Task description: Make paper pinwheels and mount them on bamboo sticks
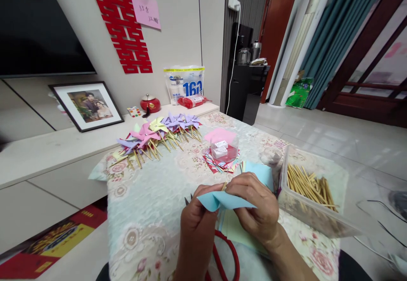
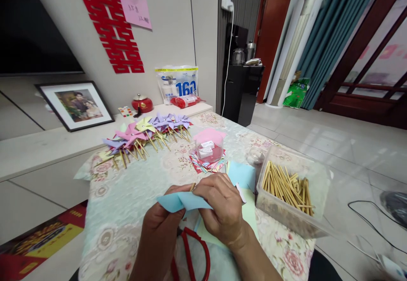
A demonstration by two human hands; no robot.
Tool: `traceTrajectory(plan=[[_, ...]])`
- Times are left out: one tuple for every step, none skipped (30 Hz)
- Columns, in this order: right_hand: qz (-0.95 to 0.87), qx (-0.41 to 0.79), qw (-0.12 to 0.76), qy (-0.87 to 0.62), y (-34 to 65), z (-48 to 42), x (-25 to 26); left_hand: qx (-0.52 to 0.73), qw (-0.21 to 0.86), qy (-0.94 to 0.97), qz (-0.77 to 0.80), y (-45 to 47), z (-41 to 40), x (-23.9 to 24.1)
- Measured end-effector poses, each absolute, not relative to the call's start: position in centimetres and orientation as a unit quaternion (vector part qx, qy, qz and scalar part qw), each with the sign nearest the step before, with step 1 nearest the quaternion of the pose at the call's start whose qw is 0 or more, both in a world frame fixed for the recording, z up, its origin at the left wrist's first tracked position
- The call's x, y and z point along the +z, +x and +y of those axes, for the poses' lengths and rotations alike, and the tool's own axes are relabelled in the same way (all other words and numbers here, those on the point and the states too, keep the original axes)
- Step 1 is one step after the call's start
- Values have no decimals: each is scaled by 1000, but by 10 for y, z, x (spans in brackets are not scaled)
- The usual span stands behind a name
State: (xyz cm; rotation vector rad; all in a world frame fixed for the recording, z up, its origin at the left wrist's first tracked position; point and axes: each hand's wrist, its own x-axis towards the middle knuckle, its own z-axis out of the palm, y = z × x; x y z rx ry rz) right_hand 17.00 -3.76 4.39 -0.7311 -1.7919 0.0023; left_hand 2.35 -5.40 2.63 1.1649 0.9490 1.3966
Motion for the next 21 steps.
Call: traceTrajectory(plan=[[-762, 1, 569, -311, 170, -38, 44, 582, 518, 486, 395, 24, -54, 26], [-761, 1, 570, -310, 170, -37, 44, 582, 519, 487, 394, 24, -54, 26], [-760, 0, 571, -309, 170, -37, 44, 582, 519, 488, 393, 24, -54, 26], [-760, 0, 572, -308, 170, -37, 44, 581, 519, 489, 392, 24, -54, 25], [-760, 0, 572, -308, 170, -38, 44, 581, 518, 492, 390, 24, -54, 24], [-761, -1, 571, -308, 169, -38, 44, 581, 516, 496, 388, 24, -54, 23], [-762, -1, 570, -309, 169, -38, 44, 581, 512, 502, 385, 23, -53, 22], [-762, 0, 569, -309, 169, -38, 45, 581, 506, 509, 383, 23, -52, 22], [-762, 2, 569, -309, 169, -38, 45, 582, 499, 518, 380, 22, -52, 21], [-762, 4, 570, -309, 169, -38, 45, 582, 491, 528, 377, 22, -51, 21], [-761, 7, 571, -309, 169, -38, 45, 582, 479, 541, 373, 21, -50, 21], [-760, 12, 571, -310, 169, -38, 45, 584, 464, 555, 368, 21, -49, 21], [-759, 16, 572, -310, 169, -38, 45, 588, 444, 569, 365, 20, -49, 22], [-760, 20, 571, -310, 169, -38, 45, 593, 421, 583, 362, 20, -49, 22], [-760, 23, 571, -310, 169, -38, 45, 598, 395, 597, 360, 19, -49, 23], [-760, 25, 572, -308, 170, -38, 45, 600, 370, 611, 360, 18, -49, 24], [-759, 26, 574, -306, 170, -38, 45, 601, 345, 622, 364, 18, -49, 25], [-758, 26, 577, -304, 170, -38, 45, 600, 321, 633, 369, 18, -50, 25], [-757, 24, 579, -302, 170, -38, 46, 596, 299, 645, 373, 17, -50, 26], [-756, 22, 581, -301, 169, -38, 46, 591, 279, 656, 378, 17, -51, 27], [-756, 19, 583, -299, 169, -38, 46, 586, 259, 666, 382, 16, -51, 28]])
